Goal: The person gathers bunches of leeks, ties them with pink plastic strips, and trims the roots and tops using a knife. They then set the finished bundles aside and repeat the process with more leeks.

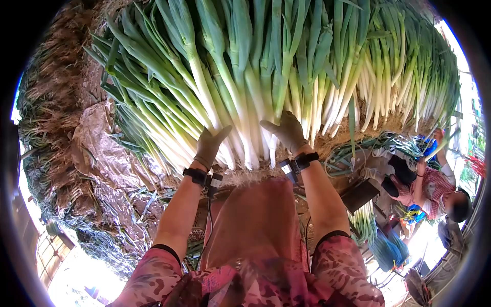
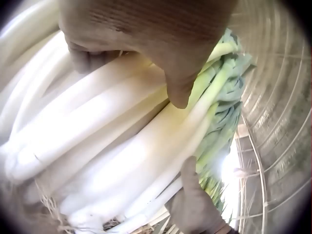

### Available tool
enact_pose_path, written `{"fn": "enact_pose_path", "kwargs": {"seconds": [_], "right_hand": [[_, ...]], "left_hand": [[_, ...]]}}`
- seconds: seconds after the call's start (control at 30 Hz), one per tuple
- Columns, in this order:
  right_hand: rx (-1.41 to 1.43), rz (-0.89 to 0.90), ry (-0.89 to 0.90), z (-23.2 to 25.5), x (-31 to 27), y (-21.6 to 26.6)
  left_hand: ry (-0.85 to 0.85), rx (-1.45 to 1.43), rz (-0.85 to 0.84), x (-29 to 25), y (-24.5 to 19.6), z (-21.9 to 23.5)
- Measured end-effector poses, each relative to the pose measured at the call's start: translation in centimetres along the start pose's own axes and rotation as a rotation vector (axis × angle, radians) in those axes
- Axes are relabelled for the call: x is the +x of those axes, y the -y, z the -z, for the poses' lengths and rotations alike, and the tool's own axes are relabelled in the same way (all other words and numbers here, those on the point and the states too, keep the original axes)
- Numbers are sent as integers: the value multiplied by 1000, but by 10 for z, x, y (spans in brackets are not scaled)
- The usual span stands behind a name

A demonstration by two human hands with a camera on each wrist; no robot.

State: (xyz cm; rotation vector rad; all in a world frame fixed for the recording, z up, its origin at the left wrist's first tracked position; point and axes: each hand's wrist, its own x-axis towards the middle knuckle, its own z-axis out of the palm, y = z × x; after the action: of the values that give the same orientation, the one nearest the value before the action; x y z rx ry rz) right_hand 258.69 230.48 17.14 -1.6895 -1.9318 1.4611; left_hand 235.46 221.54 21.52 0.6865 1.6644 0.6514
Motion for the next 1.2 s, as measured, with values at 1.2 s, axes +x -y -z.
{"fn": "enact_pose_path", "kwargs": {"seconds": [1.2], "right_hand": [[1185, -144, 337, 35, -47, 93]], "left_hand": [[303, -887, -9, -39, -18, 16]]}}
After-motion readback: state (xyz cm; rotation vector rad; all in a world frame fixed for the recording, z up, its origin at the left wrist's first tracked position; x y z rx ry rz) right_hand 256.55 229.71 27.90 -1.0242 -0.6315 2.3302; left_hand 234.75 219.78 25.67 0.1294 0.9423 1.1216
